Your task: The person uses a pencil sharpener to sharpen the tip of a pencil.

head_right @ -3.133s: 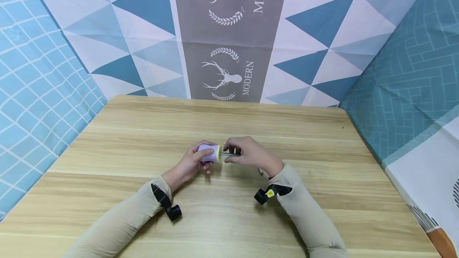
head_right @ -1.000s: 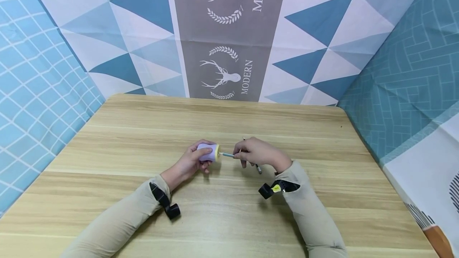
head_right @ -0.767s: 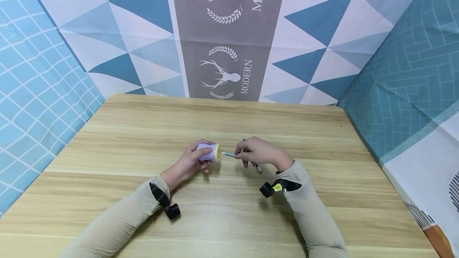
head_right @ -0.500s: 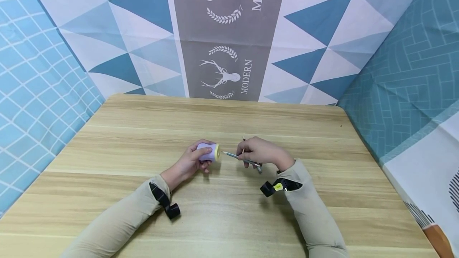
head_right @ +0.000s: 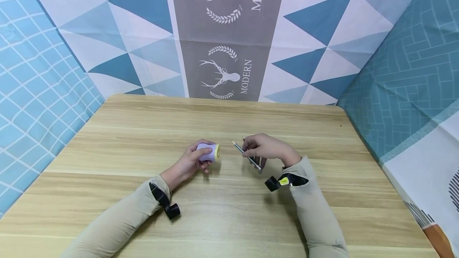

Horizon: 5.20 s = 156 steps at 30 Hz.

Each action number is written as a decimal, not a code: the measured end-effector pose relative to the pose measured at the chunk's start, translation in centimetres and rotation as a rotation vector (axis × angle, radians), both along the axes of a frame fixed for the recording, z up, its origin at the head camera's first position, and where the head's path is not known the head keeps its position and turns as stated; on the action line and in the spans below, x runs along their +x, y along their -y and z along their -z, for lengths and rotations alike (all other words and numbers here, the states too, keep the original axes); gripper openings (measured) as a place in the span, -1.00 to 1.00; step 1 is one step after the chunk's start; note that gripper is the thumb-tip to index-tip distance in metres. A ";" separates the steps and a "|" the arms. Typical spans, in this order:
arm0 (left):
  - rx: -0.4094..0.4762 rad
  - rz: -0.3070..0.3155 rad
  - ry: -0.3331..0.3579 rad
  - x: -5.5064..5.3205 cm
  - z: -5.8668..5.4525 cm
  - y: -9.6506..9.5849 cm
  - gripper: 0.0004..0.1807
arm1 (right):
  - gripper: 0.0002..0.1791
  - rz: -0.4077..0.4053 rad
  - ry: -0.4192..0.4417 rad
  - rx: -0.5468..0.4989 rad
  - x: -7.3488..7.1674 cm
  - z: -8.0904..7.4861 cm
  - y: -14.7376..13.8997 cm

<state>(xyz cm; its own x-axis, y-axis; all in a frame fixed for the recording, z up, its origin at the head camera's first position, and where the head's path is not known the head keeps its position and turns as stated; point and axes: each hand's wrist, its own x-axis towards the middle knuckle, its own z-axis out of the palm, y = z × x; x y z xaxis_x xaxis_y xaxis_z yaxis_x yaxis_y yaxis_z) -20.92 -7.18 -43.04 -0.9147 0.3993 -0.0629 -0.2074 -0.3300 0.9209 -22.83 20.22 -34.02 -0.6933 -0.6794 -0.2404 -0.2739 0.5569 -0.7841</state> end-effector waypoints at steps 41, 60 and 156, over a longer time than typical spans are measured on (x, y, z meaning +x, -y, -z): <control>0.002 0.011 -0.005 0.0 0.0 -0.1 -0.80 | -0.66 0.624 0.172 -0.111 -5.3 6.2 -9.0; -0.001 0.005 -0.003 0.0 0.1 -0.2 -0.81 | -0.71 0.663 0.073 0.043 -5.2 6.4 -8.1; 0.012 0.001 0.000 0.1 -0.1 -0.1 -0.82 | -0.78 -0.044 -0.238 -0.082 -0.4 1.1 0.7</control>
<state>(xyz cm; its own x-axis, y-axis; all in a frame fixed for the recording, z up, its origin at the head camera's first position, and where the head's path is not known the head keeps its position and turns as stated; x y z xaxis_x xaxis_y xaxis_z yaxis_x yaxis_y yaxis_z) -20.86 -7.09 -42.93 -0.9142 0.4010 -0.0584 -0.2082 -0.3412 0.9167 -23.26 19.48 -35.13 -0.6930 -0.7207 -0.0168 -0.4788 0.4777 -0.7366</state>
